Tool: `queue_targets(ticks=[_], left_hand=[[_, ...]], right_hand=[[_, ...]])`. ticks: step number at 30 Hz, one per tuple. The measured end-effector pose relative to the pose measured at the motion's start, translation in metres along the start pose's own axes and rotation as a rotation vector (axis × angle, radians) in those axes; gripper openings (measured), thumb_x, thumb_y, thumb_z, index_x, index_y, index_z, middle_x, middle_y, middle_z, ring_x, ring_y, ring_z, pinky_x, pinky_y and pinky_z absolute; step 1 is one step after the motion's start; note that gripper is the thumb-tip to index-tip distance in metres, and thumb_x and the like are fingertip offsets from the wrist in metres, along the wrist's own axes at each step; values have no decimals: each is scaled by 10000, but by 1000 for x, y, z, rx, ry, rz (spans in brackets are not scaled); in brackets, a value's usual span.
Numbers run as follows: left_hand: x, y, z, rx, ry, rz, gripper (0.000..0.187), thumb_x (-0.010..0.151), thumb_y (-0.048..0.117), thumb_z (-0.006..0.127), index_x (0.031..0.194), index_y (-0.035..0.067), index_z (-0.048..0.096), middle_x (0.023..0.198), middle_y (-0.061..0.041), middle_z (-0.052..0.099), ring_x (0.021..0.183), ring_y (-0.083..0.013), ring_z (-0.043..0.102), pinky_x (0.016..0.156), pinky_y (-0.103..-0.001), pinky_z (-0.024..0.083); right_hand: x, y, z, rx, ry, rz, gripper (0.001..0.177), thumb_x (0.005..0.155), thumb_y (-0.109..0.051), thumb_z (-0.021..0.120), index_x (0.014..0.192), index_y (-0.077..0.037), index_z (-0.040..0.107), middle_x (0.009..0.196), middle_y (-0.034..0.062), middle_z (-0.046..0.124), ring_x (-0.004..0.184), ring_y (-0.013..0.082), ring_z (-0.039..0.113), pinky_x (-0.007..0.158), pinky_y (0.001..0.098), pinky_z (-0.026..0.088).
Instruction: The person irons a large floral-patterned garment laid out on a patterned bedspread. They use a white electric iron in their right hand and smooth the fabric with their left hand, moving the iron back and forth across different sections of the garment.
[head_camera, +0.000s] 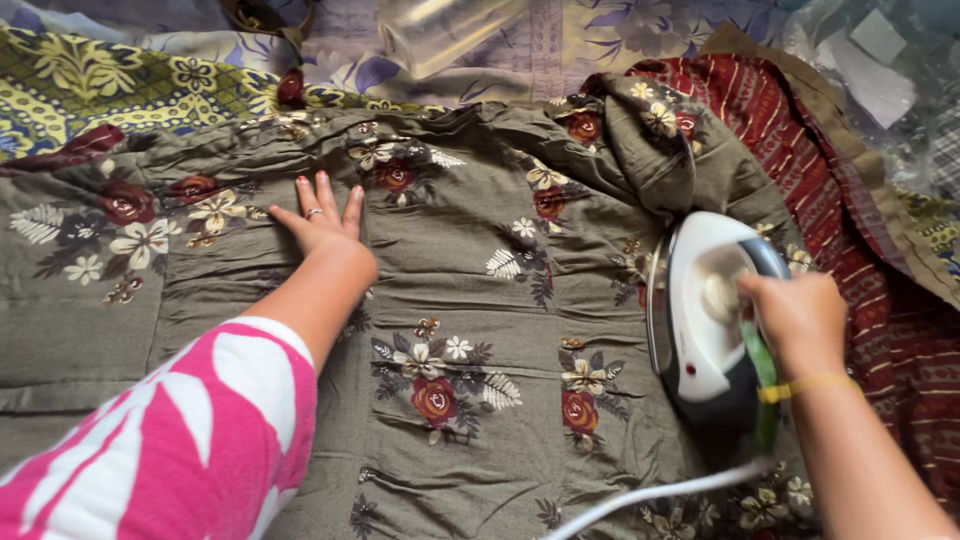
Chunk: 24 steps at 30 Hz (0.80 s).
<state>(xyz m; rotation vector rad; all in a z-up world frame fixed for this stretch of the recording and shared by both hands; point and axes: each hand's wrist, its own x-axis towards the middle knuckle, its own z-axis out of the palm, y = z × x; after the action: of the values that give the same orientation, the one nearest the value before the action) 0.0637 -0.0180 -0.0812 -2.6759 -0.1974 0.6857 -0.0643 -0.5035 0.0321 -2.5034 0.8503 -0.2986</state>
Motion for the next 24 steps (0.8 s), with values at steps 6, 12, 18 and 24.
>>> queue_targets(ticks=[6, 12, 18, 24], left_hand=[[-2, -4, 0, 7, -16, 10, 1155, 926, 491, 658, 1622, 256, -233, 1680, -206, -249, 1528, -478, -121, 1060, -783, 135], [-7, -1, 3, 38, 9, 20, 1158, 920, 495, 661, 1628, 237, -218, 1685, -223, -215, 1529, -500, -94, 1062, -775, 153], [-4, 0, 6, 39, 41, 9, 1127, 929, 500, 639, 1635, 221, -194, 1685, -243, -185, 1523, -507, -70, 1063, -772, 159], [5, 5, 9, 93, 56, -21, 1162, 898, 524, 665, 1643, 219, -172, 1690, -246, -164, 1521, -514, -40, 1059, -759, 176]], right_hand=[[3, 15, -3, 79, -60, -36, 308, 808, -243, 755, 834, 63, 729, 718, 164, 708, 618, 236, 675, 586, 367, 501], [-48, 66, -42, 41, -156, 136, 310, 869, -245, 725, 840, 63, 729, 608, 175, 692, 530, 258, 655, 543, 373, 472], [-76, 85, -52, 30, -62, 233, 269, 866, -247, 736, 883, 18, 781, 627, 180, 688, 540, 248, 647, 567, 374, 477], [-32, 60, -46, 43, -41, 128, 284, 876, -215, 734, 835, 64, 774, 647, 155, 698, 561, 233, 654, 579, 364, 492]])
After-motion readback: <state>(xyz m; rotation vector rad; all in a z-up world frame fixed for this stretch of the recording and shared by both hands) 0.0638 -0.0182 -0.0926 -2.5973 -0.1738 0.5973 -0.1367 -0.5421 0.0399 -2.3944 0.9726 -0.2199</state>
